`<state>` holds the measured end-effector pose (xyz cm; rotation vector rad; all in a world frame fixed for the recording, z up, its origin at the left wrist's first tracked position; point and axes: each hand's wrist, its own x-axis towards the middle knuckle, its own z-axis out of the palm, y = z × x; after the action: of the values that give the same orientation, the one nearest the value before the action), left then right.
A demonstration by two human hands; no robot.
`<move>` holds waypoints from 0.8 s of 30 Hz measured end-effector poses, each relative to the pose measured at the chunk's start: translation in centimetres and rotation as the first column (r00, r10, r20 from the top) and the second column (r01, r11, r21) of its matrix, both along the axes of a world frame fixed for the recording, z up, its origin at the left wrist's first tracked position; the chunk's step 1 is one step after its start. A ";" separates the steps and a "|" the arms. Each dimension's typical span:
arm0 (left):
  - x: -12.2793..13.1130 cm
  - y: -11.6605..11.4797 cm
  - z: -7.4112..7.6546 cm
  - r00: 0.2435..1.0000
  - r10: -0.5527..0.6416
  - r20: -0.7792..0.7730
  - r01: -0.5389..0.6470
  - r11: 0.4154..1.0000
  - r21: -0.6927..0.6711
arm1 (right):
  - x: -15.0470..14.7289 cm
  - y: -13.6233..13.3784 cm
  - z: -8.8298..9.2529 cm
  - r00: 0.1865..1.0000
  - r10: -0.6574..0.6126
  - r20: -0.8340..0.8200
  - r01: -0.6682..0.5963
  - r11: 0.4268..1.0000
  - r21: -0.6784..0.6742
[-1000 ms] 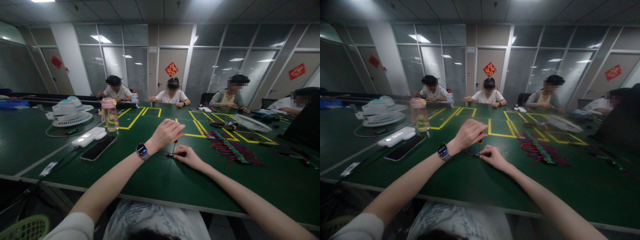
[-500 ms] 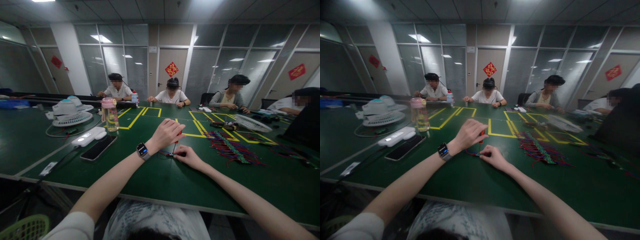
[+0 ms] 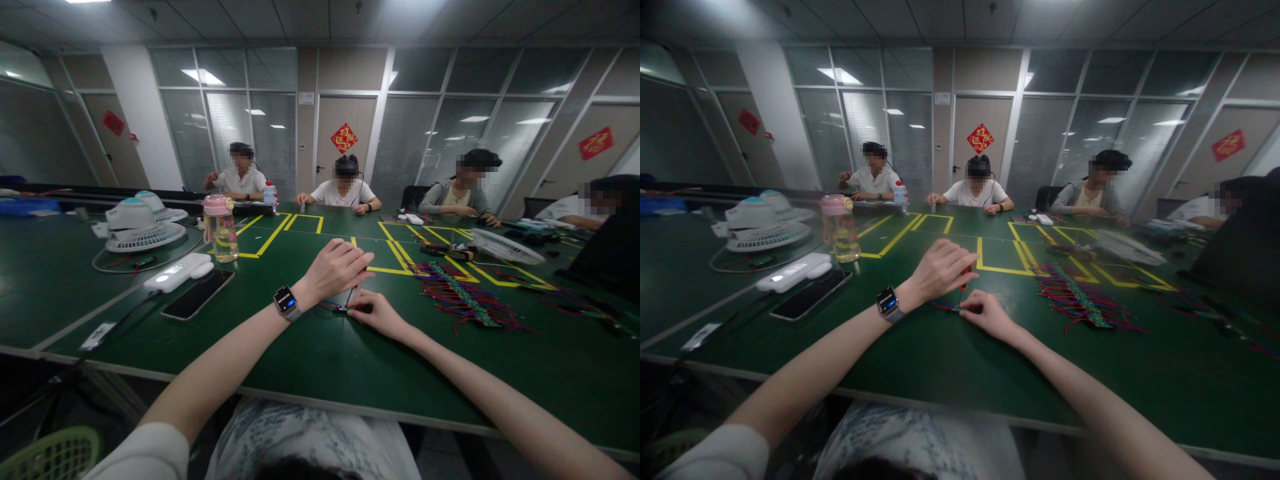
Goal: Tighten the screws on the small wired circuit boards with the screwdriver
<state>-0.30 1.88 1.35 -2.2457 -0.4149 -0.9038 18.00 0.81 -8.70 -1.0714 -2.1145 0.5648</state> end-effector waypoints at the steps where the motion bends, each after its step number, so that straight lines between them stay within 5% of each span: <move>1: 0.0 0.0 0.0 1.000 0.002 -0.002 -0.002 1.000 -0.003 | 0.0 0.0 0.0 1.000 0.002 0.000 -0.002 1.000 0.002; 24: 0.3 -0.5 0.0 1.000 -0.009 0.030 0.010 1.000 -0.020 | 0.0 0.0 0.0 1.000 0.011 -0.009 -0.011 1.000 -0.011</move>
<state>-0.05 1.42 1.35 -2.2567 -0.4293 -0.9433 18.02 0.84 -8.72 -1.0625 -2.1128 0.5862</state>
